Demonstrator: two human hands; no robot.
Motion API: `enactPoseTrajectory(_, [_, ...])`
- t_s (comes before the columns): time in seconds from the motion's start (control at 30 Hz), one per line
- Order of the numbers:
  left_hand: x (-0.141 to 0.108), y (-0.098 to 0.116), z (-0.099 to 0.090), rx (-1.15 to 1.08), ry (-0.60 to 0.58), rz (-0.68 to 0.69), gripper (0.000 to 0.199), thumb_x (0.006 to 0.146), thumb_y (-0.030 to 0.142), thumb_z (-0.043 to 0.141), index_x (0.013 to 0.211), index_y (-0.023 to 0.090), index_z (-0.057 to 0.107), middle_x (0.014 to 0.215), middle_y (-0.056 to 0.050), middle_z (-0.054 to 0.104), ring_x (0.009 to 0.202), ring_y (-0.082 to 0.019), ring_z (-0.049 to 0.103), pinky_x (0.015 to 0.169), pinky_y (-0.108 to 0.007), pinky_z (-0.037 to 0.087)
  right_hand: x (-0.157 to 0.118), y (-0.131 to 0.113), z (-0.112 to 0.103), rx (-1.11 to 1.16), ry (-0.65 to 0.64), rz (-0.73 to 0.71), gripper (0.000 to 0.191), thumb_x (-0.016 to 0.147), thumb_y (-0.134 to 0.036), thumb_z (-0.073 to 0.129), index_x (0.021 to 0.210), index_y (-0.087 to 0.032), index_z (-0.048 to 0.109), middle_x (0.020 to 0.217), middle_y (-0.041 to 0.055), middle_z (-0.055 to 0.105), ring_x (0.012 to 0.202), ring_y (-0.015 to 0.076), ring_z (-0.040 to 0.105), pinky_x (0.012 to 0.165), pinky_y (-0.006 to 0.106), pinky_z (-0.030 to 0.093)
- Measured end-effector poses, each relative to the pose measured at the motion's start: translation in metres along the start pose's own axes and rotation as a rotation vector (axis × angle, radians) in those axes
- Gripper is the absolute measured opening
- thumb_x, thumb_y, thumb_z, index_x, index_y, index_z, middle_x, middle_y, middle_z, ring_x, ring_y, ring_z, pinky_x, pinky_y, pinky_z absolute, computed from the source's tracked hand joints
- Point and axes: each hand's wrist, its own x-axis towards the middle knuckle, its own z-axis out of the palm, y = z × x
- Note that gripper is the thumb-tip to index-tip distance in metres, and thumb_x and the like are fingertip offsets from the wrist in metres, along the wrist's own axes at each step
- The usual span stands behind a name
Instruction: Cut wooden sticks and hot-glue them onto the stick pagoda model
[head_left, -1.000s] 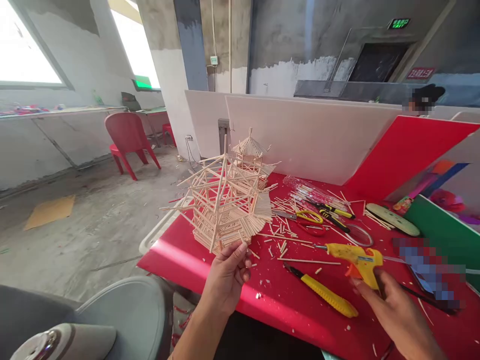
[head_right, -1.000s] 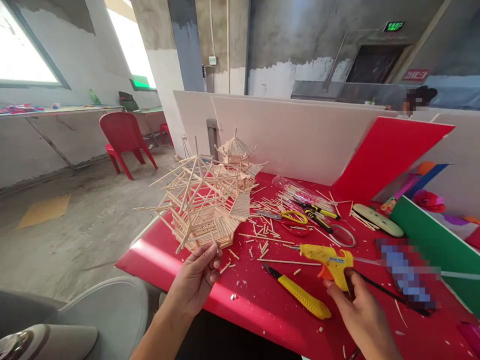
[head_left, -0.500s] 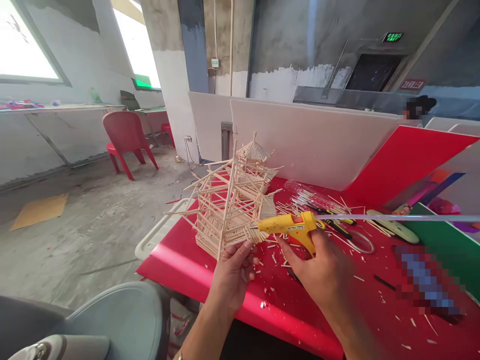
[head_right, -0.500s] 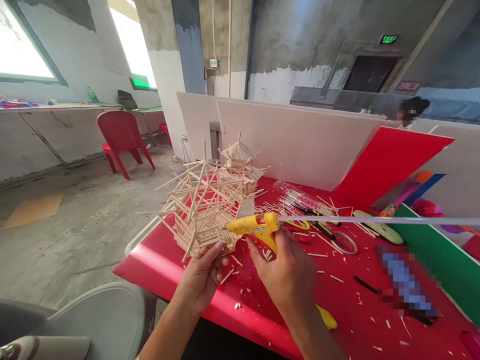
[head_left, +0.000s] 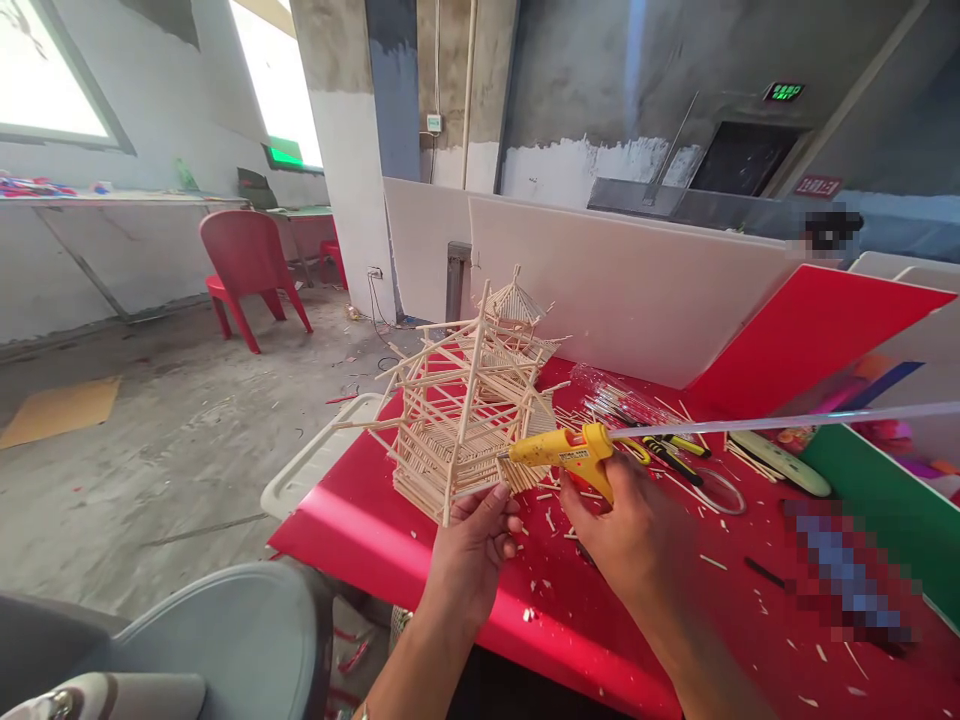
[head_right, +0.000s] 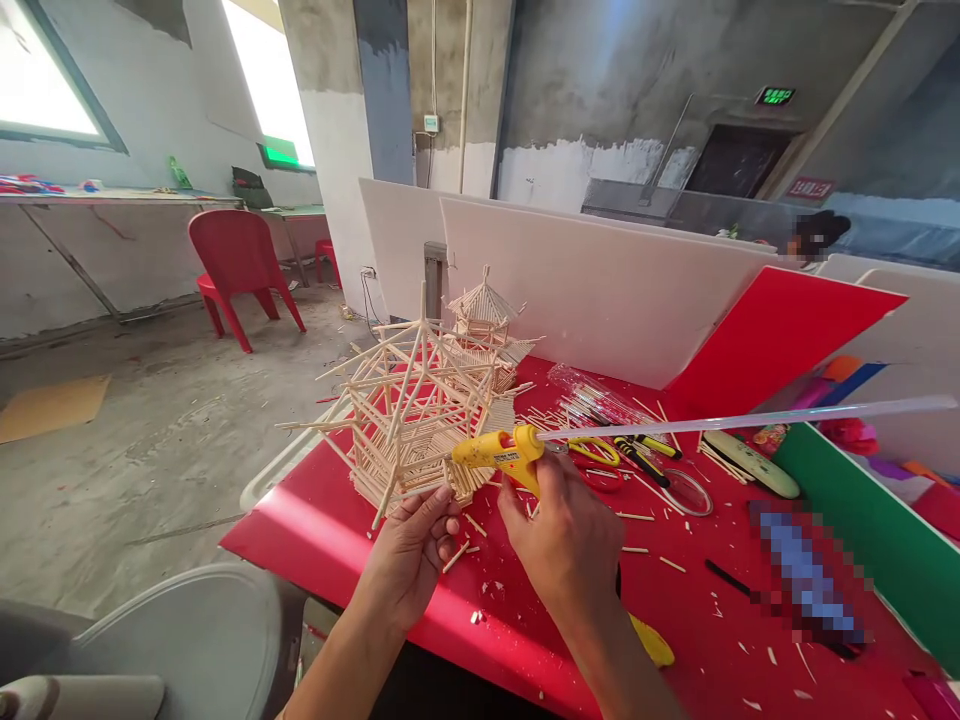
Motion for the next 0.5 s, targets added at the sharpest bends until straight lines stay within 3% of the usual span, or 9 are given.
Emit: enactPoseTrajectory(0.5, [-0.001,-0.001,-0.0007,-0.014,0.002,0.022,0.037,0.054,0.026,0.094,0.074,0.013,0.065,0.061,-0.001,0.067,0.048,-0.008,0.06,0.036,-0.013,0.043,0.0032,-0.0023,-0.0007,0.033,0.05,-0.051,0.019,0.087,-0.032,0.06,0.1,-0.018,0.062,0.096,0.0086,0.075,0.068,0.0176,0.069,0.057,0.027,0.043])
